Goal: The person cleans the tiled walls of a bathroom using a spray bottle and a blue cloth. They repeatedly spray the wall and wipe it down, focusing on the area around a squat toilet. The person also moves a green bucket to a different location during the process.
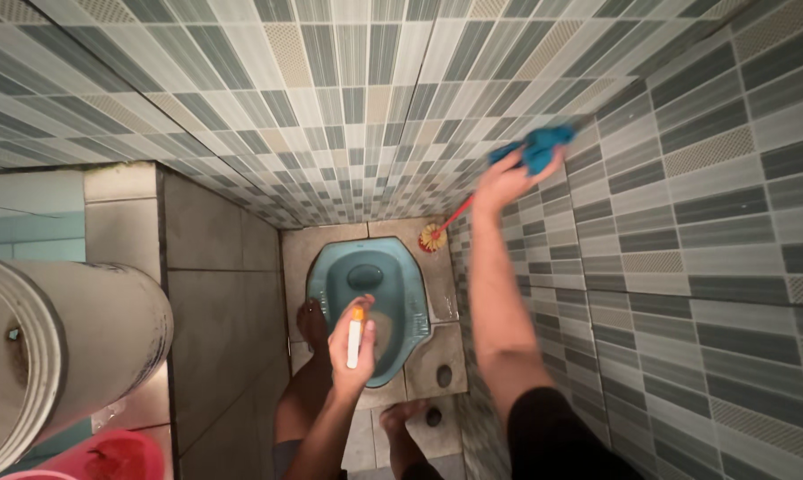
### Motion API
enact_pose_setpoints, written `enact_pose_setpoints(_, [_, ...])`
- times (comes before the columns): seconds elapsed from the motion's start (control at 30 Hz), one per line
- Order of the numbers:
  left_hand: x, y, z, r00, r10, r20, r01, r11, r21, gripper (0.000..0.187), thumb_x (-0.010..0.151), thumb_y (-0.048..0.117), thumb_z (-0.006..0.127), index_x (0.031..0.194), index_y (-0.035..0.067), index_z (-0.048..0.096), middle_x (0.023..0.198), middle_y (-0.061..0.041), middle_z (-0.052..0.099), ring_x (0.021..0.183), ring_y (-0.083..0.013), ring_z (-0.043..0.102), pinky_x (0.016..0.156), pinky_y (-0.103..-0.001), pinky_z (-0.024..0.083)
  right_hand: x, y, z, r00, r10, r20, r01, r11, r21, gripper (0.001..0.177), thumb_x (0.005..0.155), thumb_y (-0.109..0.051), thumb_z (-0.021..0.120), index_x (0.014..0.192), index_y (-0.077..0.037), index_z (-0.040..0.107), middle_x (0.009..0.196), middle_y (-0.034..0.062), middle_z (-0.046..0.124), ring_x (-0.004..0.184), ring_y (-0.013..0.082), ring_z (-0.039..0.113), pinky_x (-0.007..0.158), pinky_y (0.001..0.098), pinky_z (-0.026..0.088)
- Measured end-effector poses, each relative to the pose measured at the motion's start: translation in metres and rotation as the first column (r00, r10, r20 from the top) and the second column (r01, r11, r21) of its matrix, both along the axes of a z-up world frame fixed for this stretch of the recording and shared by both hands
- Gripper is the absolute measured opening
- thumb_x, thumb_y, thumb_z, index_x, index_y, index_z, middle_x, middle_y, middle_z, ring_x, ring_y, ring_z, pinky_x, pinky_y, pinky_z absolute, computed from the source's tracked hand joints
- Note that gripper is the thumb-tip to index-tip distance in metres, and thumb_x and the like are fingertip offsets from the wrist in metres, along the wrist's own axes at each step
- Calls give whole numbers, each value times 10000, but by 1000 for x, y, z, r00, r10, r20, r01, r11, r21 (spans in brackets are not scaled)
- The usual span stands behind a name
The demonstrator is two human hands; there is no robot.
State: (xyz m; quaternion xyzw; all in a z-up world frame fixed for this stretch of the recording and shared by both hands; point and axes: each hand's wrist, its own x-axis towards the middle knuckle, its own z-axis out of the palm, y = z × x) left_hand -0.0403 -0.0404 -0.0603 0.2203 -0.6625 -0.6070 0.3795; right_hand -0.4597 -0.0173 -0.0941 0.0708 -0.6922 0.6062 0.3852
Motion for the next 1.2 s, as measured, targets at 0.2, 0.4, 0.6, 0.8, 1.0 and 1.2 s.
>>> enact_pose_setpoints(0.2, [17, -5, 2, 996, 36, -77, -46, 991, -127, 305, 1049, 27, 591, 1346, -40, 602, 1357, -169, 677, 1166, -232, 668, 1026, -333, 505, -9, -15, -52, 812, 318, 489, -138, 919, -369, 361, 977, -109, 548, 1313, 22, 536, 1231, 113, 611, 1118, 283, 603, 952, 410, 461])
enact_pose_setpoints(0.4, [22, 2, -7, 992, 58, 110, -77, 981, 177, 368, 964, 75, 590, 1317, -31, 598, 1256, -127, 720, 647, -63, 592, 629, -230, 525, 28, -5, 98, 911, 411, 18, -390, 878, -276, 314, 1072, -108, 581, 1357, 19, 553, 1341, 94, 603, 1207, 188, 580, 1086, 359, 447])
enact_pose_setpoints(0.6, [-3, -2, -48, 994, 69, 85, -86, 973, 215, 334, 1000, 92, 593, 1317, -12, 620, 1169, -93, 732, 682, -45, 541, 627, -224, 478, 23, -11, 165, 861, 163, -482, -70, 976, 206, 573, 1067, 18, 586, 1592, -135, 414, 1660, 79, 276, 1565, 307, 306, 1271, 406, 267])
enact_pose_setpoints(0.8, [-40, -18, -103, 976, 7, 217, -57, 972, 226, 314, 1018, 122, 605, 1307, 26, 679, 874, -78, 684, 661, -74, 533, 621, -239, 470, 23, -15, 47, 947, 101, -304, -20, 966, 258, 556, 1055, -34, 572, 1587, -60, 413, 1692, 175, 264, 1537, 356, 342, 1286, 457, 289])
enact_pose_setpoints(1.0, [-60, -24, -138, 996, 22, 87, -25, 999, 28, 283, 1012, 93, 607, 1279, 10, 654, 1062, -78, 737, 872, -116, 647, 824, -279, 529, 23, -20, -57, 996, 11, -89, 4, 985, 172, 623, 1058, -76, 544, 1595, 73, 266, 1686, 223, 251, 1553, 403, 349, 1295, 456, 309])
enact_pose_setpoints(1.2, [-69, -30, -146, 999, 28, 40, -25, 996, -85, 299, 981, 56, 638, 1275, 4, 639, 1212, -138, 712, 1006, -171, 709, 879, -305, 555, -25, -21, -137, 888, -114, 447, 26, 980, 198, 461, 1148, -306, 506, 1160, 105, 715, 1109, 305, 749, 1036, 385, 702, 962, 373, 557])
